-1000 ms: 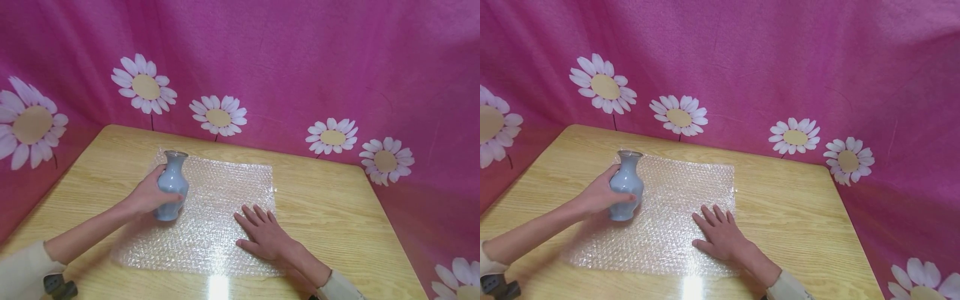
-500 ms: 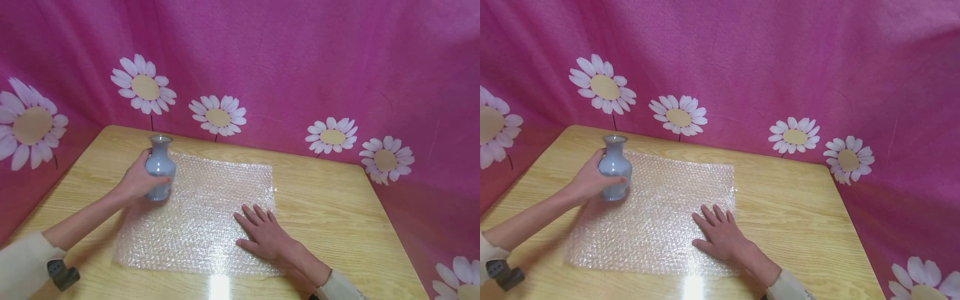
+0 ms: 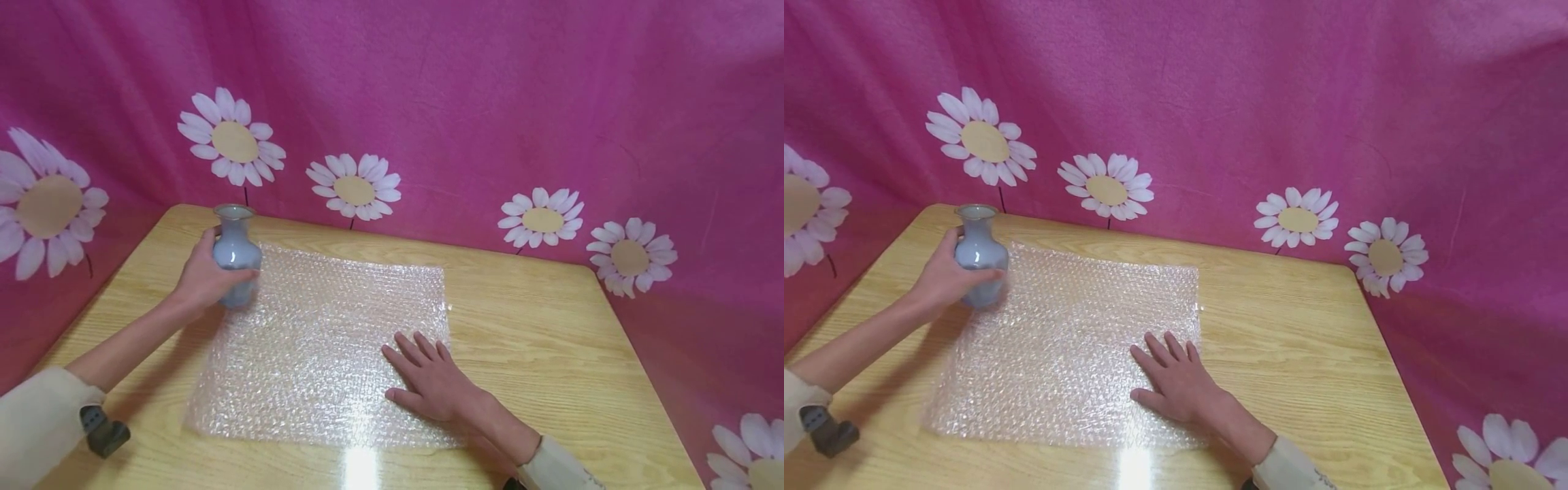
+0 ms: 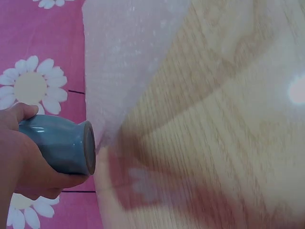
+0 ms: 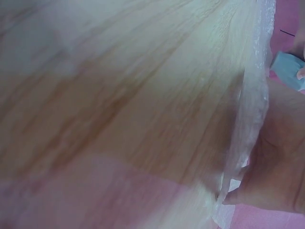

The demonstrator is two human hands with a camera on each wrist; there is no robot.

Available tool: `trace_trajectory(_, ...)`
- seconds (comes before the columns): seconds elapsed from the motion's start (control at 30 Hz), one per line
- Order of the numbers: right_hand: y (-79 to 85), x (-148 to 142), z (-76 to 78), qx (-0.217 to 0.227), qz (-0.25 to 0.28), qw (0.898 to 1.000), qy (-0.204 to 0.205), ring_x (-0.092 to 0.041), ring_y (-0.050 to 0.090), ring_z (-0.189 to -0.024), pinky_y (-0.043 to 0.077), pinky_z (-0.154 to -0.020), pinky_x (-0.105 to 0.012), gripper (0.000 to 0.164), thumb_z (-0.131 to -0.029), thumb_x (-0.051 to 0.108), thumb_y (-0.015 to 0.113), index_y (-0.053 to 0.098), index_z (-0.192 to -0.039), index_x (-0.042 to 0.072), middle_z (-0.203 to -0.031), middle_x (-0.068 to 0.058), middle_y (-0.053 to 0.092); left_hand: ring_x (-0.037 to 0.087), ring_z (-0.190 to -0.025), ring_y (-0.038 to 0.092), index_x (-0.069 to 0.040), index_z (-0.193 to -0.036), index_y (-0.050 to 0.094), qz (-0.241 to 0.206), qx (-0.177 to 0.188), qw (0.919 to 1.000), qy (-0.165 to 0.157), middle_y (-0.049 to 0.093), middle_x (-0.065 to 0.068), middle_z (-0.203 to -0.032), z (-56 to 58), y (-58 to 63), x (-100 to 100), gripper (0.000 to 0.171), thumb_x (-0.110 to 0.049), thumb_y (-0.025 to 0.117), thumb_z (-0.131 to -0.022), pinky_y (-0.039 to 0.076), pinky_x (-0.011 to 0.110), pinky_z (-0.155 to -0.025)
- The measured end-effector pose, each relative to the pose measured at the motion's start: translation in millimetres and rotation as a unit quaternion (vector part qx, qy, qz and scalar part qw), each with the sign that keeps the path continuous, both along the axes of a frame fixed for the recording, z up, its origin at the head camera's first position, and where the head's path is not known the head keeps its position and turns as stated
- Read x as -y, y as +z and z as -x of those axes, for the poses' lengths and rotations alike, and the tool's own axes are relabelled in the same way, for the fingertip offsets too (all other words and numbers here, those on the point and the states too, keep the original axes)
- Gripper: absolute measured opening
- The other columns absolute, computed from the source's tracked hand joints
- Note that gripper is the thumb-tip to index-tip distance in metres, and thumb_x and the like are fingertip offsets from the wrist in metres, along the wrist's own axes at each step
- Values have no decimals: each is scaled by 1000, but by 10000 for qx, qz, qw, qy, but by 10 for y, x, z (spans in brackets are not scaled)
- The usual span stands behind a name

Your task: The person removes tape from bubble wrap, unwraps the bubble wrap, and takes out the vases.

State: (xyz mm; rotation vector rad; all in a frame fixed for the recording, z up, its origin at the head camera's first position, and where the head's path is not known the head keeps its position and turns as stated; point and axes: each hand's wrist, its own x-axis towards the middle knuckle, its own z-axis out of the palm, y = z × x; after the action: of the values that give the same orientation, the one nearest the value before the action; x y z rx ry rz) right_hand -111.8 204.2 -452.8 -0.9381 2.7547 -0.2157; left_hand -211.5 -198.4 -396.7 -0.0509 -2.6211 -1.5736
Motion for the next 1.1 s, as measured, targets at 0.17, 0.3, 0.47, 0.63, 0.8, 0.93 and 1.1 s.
trace_trajectory(0.17,10,7,4,-9,20,10000,2,-38,9,-149,12,-114,-66,72,-102,61,36,21,-161,22,-165,-10,15,49,-125,42,4,-153,17,-24,-165,9998,120,39,33,-141,48,-8,31,97,-7,80,-81,36,64,-102)
trace_trajectory(0.3,8,7,6,-6,18,10000,-5,-38,8,-149,11,-114,-66,72,-102,61,37,21,-161,22,-165,-10,15,49,-126,40,4,-153,18,-10,-241,9994,232,37,33,-143,78,-8,44,96,-7,80,-81,35,64,-102)
trace_trajectory(0.47,-1,0,4,-21,31,10000,-25,-38,8,-149,11,-114,-65,72,-102,61,37,21,-161,22,-165,-10,15,50,-129,38,3,-154,16,34,-252,9991,335,33,32,-146,133,-24,70,98,-9,81,-82,35,65,-103)
trace_trajectory(0.63,-13,-5,1,-28,35,10000,-25,-39,8,-149,9,-114,-65,72,-102,61,37,21,-161,22,-165,-10,15,50,-131,38,2,-154,15,53,-272,9983,505,32,32,-148,191,-71,120,99,-11,82,-81,34,64,-105)
trace_trajectory(0.8,-15,-2,1,-43,-37,10000,-1,-39,9,-149,10,-114,-66,72,-102,61,36,21,-161,22,-164,-10,15,51,-132,36,2,-153,14,61,-252,9974,674,31,32,-150,242,-102,176,100,-12,82,-81,34,65,-106)
trace_trajectory(0.93,-16,-1,2,-54,-52,10000,4,-39,9,-149,10,-114,-66,72,-102,61,36,21,-161,22,-164,-10,15,52,-133,36,1,-154,14,95,-268,9968,747,30,32,-150,280,-103,212,101,-13,82,-81,33,66,-106)
trace_trajectory(1.1,-14,-2,3,-37,17,10000,-8,-39,9,-149,11,-114,-66,72,-102,61,36,21,-161,22,-165,-10,15,51,-133,34,1,-154,14,197,-233,9957,877,29,32,-150,331,-102,245,102,-15,83,-80,32,66,-106)
